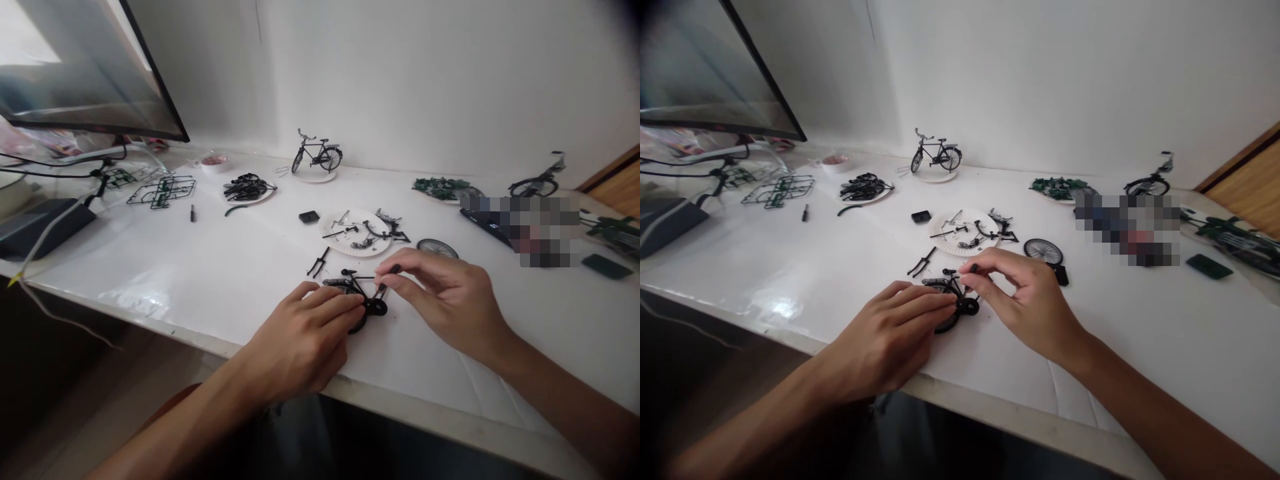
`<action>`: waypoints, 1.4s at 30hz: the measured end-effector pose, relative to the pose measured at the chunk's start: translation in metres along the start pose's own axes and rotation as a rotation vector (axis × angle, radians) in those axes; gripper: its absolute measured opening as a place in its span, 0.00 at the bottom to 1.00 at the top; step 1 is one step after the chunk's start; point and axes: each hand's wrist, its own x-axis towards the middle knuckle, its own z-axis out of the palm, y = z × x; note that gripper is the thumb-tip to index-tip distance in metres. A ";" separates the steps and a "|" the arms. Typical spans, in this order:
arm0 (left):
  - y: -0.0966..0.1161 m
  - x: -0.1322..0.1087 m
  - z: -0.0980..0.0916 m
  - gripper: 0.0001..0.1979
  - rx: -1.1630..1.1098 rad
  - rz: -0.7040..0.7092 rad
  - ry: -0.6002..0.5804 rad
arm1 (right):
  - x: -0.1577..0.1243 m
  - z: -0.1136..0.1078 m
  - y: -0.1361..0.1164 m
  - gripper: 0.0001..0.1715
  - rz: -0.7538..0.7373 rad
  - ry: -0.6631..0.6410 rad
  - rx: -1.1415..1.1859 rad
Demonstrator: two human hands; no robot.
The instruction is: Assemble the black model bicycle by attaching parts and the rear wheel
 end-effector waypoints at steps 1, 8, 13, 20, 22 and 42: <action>0.000 0.000 0.000 0.19 -0.002 0.001 0.006 | 0.000 0.000 0.000 0.02 -0.004 -0.002 0.000; -0.001 0.001 0.000 0.19 -0.004 0.010 0.014 | -0.002 0.000 -0.001 0.02 -0.002 0.005 -0.004; -0.001 0.001 0.000 0.20 -0.009 0.004 0.011 | -0.005 0.002 0.001 0.20 -0.111 0.086 -0.071; -0.001 0.001 0.001 0.20 -0.013 0.006 0.024 | -0.008 -0.002 -0.005 0.25 -0.334 -0.049 -0.120; -0.001 0.001 0.002 0.20 -0.018 0.007 0.033 | -0.009 0.000 -0.007 0.25 -0.352 0.032 -0.177; 0.000 0.000 0.000 0.19 -0.017 0.000 0.013 | -0.010 0.005 -0.012 0.19 -0.227 0.083 -0.178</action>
